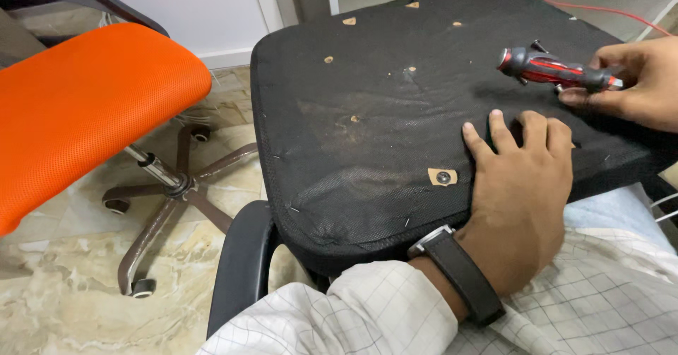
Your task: The person uses a small hex key and a screwdriver to tighten multiple screws into the underside of a black upholstered chair seat. The person works methodically across several screw holes, switching tools as needed.
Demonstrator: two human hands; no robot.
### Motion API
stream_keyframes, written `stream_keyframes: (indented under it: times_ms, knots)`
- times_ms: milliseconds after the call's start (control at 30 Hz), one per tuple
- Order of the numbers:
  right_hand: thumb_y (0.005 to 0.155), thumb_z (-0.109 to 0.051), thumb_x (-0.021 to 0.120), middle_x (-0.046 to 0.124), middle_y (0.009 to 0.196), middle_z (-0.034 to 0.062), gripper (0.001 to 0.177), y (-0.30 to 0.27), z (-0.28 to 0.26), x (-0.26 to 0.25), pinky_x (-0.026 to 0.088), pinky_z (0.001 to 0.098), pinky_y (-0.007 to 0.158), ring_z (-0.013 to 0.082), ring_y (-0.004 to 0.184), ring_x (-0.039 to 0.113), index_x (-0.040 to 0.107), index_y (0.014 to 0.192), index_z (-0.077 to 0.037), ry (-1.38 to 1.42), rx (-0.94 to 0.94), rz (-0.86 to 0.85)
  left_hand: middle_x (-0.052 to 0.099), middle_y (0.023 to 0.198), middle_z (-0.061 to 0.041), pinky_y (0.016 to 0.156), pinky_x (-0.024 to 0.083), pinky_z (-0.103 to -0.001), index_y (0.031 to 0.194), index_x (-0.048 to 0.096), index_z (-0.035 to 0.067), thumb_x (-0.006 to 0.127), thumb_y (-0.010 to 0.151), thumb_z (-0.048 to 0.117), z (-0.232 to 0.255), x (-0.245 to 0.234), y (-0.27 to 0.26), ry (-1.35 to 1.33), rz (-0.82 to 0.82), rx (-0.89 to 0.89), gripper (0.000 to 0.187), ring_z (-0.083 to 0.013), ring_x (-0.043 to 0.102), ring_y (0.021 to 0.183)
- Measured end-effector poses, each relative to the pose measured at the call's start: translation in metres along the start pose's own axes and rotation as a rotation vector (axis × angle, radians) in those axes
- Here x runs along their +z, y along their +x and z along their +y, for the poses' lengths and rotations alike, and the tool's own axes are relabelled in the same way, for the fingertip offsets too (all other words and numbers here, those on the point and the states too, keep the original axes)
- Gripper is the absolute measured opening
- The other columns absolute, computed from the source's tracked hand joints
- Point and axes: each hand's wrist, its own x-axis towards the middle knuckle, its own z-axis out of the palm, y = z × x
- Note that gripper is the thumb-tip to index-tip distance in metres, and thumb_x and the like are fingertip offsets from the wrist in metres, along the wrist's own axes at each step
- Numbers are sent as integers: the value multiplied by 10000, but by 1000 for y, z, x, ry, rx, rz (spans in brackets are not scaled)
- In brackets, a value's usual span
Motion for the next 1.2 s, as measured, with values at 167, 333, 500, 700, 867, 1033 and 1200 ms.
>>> stream_keyframes:
  times_ms: [167, 333, 500, 700, 867, 1033, 1200]
  knots:
    - [864, -202, 870, 721, 664, 163, 267, -21, -47, -12, 481, 290, 483, 175, 523, 643, 739, 916, 24, -187, 109, -43, 535, 1335, -199, 1130, 379, -569, 1335, 478, -29, 758, 734, 227, -9, 6, -2, 10, -2, 25, 711, -429, 490, 1351]
    - [917, -188, 814, 749, 671, 177, 208, -15, -38, -8, 551, 325, 465, 216, 514, 698, 761, 1031, -22, -128, 115, -66, 542, 1337, -179, 1152, 385, -466, 1335, 472, -52, 800, 660, 190, -23, 3, -7, -90, 4, 41, 788, -352, 494, 1367]
    - [951, -152, 797, 736, 745, 156, 195, -3, 10, 2, 568, 314, 635, 171, 617, 697, 744, 979, 34, 195, 12, 9, 494, 1415, -214, 1155, 366, -422, 1375, 423, -77, 793, 696, 206, -24, 5, -11, -47, -23, 49, 823, -336, 457, 1391]
    - [951, -116, 780, 732, 799, 134, 157, 9, 45, 5, 568, 302, 676, 156, 723, 698, 727, 1009, 20, 245, -48, 42, 434, 1486, -242, 1171, 329, -429, 1415, 373, -98, 780, 694, 235, -22, 4, -7, -6, -48, 33, 893, -329, 402, 1427]
    - [970, -120, 778, 730, 848, 170, 198, 24, 64, 3, 572, 344, 713, 199, 775, 702, 701, 1059, 38, 141, -48, 58, 433, 1515, -235, 1197, 310, -461, 1440, 371, -89, 829, 644, 345, -29, 0, -13, -99, 7, 21, 1016, -330, 398, 1451]
    - [952, -118, 770, 731, 915, 192, 244, 42, 82, 7, 587, 373, 767, 224, 850, 713, 685, 1108, 49, 162, -55, 20, 429, 1495, -241, 1180, 287, -494, 1418, 366, -97, 839, 610, 482, -33, -3, -13, -155, -6, 10, 1101, -345, 388, 1435]
    - [935, -116, 762, 733, 983, 214, 298, 47, 92, 2, 602, 401, 821, 249, 925, 724, 669, 1157, 60, 152, -56, 9, 533, 1398, -206, 1186, 280, -561, 1363, 510, -84, 727, 786, 650, -39, -7, 16, -336, -327, -5, 959, -364, 444, 1379]
